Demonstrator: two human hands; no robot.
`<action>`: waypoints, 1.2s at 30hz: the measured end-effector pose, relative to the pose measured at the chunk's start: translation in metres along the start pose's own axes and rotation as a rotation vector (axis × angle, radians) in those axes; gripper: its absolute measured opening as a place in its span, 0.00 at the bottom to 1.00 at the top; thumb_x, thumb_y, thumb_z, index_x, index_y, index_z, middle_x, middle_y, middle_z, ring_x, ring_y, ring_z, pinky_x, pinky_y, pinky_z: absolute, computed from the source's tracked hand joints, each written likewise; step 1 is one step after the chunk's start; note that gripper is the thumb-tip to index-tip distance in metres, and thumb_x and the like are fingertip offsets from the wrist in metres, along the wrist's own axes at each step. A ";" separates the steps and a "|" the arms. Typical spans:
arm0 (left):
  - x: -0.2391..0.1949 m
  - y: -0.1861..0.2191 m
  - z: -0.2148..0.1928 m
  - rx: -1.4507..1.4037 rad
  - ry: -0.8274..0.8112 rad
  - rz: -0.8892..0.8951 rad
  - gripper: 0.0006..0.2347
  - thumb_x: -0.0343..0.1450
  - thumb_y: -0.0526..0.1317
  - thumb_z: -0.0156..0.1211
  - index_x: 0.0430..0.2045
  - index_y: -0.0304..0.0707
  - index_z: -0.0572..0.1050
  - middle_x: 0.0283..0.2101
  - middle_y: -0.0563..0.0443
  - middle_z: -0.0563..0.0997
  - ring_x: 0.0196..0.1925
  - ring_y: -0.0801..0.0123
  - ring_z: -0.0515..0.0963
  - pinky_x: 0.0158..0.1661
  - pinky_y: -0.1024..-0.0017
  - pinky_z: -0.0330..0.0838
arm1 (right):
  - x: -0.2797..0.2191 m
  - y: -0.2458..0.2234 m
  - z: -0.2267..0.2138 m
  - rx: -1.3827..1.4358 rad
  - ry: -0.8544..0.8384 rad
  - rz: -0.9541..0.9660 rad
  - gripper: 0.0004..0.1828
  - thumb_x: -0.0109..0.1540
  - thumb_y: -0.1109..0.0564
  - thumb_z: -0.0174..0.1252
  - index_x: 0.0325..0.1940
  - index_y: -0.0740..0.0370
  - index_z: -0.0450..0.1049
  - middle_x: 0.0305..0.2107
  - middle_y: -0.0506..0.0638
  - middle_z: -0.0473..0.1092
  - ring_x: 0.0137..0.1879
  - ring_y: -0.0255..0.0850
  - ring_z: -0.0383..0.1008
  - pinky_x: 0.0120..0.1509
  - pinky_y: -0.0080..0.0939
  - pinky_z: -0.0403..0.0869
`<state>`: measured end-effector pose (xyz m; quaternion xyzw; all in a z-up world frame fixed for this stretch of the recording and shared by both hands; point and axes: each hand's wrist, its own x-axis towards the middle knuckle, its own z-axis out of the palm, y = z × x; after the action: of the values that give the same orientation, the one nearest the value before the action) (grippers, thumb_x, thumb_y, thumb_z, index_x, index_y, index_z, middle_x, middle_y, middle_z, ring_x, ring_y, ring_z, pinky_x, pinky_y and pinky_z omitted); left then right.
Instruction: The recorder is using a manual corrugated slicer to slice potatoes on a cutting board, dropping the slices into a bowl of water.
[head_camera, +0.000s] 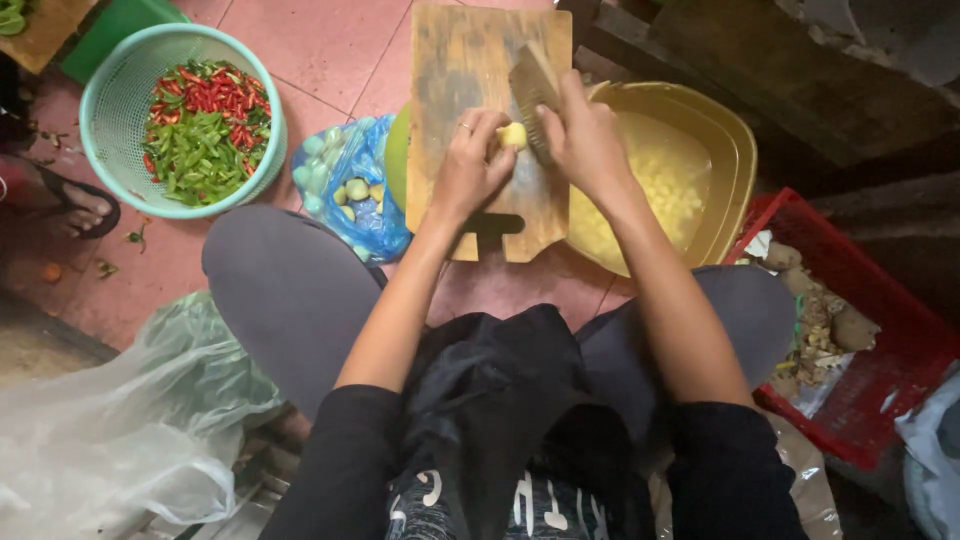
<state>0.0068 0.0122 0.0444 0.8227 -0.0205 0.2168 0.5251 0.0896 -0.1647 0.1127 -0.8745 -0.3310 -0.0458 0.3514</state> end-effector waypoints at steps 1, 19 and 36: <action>0.001 -0.001 0.001 0.090 0.052 0.092 0.15 0.68 0.33 0.67 0.47 0.35 0.73 0.49 0.40 0.75 0.51 0.48 0.78 0.52 0.60 0.75 | 0.004 -0.003 0.004 0.000 0.000 -0.011 0.16 0.70 0.56 0.58 0.58 0.61 0.62 0.32 0.70 0.75 0.40 0.69 0.77 0.39 0.64 0.74; -0.001 -0.007 0.010 0.168 0.057 0.109 0.16 0.66 0.31 0.65 0.48 0.34 0.74 0.51 0.38 0.76 0.54 0.43 0.77 0.54 0.57 0.73 | 0.026 -0.009 0.033 -0.114 -0.116 -0.044 0.11 0.67 0.58 0.55 0.49 0.63 0.62 0.35 0.70 0.74 0.43 0.72 0.74 0.42 0.67 0.71; 0.031 0.014 -0.012 -0.067 0.123 0.057 0.10 0.74 0.40 0.63 0.47 0.40 0.78 0.50 0.45 0.81 0.48 0.66 0.82 0.50 0.67 0.78 | -0.095 0.204 -0.163 -0.205 0.156 0.562 0.20 0.75 0.48 0.51 0.56 0.71 0.69 0.43 0.75 0.68 0.43 0.71 0.67 0.48 0.64 0.67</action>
<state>0.0275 0.0224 0.0722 0.7888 -0.0190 0.2813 0.5462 0.1650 -0.4304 0.0857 -0.9565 -0.0421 -0.0468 0.2847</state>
